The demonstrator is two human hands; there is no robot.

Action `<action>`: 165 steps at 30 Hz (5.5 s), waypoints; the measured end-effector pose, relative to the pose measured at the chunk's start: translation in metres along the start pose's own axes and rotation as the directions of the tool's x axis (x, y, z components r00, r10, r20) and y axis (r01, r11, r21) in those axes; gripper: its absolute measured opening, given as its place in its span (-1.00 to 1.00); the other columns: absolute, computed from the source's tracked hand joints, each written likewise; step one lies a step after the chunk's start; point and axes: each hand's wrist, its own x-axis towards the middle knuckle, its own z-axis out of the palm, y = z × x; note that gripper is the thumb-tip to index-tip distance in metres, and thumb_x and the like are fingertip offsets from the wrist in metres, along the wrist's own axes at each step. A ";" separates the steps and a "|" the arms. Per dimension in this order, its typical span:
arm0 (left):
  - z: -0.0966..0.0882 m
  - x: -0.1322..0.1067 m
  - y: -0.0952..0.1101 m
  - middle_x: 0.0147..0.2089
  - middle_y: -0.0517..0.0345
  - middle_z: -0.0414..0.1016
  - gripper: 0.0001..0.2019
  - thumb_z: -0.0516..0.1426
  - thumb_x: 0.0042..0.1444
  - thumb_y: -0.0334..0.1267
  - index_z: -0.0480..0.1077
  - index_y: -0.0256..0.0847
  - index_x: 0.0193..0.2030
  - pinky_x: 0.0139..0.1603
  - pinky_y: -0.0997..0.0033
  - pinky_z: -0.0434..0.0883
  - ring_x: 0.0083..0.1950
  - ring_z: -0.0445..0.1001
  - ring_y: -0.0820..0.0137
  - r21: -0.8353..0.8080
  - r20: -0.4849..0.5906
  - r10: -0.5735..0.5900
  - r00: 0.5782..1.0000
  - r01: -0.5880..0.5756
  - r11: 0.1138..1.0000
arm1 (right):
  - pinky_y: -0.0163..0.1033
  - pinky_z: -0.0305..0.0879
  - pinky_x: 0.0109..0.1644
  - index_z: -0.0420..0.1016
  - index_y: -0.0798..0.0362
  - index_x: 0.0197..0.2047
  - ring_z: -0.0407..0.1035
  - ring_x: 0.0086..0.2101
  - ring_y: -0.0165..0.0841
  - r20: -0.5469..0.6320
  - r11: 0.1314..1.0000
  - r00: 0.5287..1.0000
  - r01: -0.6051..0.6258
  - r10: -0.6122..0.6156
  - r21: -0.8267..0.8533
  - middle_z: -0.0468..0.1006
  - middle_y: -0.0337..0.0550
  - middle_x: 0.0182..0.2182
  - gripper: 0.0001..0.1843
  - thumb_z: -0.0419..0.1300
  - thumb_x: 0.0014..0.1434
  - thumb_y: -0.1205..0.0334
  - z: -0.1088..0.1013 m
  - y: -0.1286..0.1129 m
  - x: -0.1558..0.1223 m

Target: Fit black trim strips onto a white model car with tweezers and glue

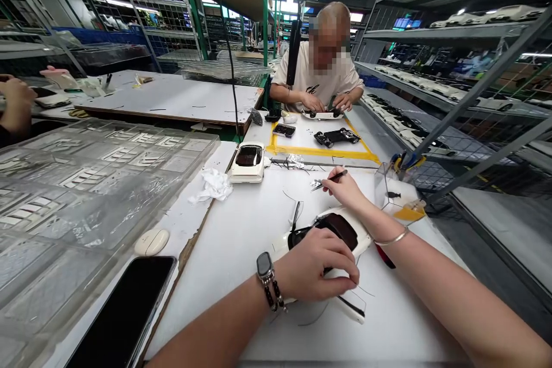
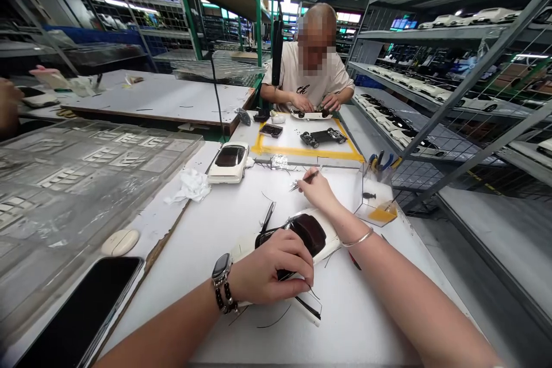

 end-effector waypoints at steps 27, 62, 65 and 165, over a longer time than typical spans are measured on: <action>0.004 -0.001 -0.003 -0.27 0.26 0.56 -0.93 0.17 0.09 -0.30 0.46 -0.16 -0.39 0.02 0.36 0.17 -0.18 0.42 0.46 -0.029 -0.041 0.011 0.999 -0.012 1.000 | -0.22 0.11 -0.31 0.21 0.02 -0.38 0.18 -0.36 -0.31 0.471 0.818 0.796 0.527 -0.380 -0.231 0.33 -0.14 -0.41 -0.90 -0.01 0.19 0.33 -0.025 -0.012 -0.016; 0.008 -0.001 -0.004 -0.30 0.25 0.54 -0.93 0.17 0.08 -0.34 0.47 -0.20 -0.40 -0.04 0.36 0.17 -0.21 0.40 0.49 -0.039 -0.126 0.056 0.990 -0.061 0.997 | -0.20 0.20 -0.21 0.24 0.03 -0.33 0.27 -0.32 -0.33 0.298 0.895 0.872 0.434 -0.388 -0.104 0.41 -0.12 -0.33 -0.87 0.01 0.24 0.19 -0.032 -0.006 -0.029; 0.009 -0.001 -0.002 -0.29 0.24 0.54 -0.92 0.17 0.09 -0.33 0.47 -0.20 -0.40 -0.03 0.36 0.17 -0.20 0.41 0.48 -0.038 -0.122 0.042 0.992 -0.047 0.998 | -0.23 0.22 -0.25 0.27 0.02 -0.34 0.29 -0.37 -0.36 0.232 0.938 0.919 0.342 -0.319 -0.063 0.43 -0.18 -0.38 -0.88 0.10 0.18 0.18 -0.039 -0.010 -0.033; 0.014 -0.001 0.021 -0.34 0.08 0.46 -0.88 0.14 0.09 -0.52 0.41 -0.25 -0.28 -0.20 0.34 0.40 -0.26 0.41 0.42 0.018 -0.411 0.132 0.902 -0.136 0.991 | -0.39 0.36 -0.55 0.25 0.02 -0.35 0.41 -0.53 -0.41 -0.293 0.458 0.954 0.234 0.061 0.858 0.54 -0.15 -0.45 -0.85 0.15 0.16 0.42 -0.033 -0.067 -0.224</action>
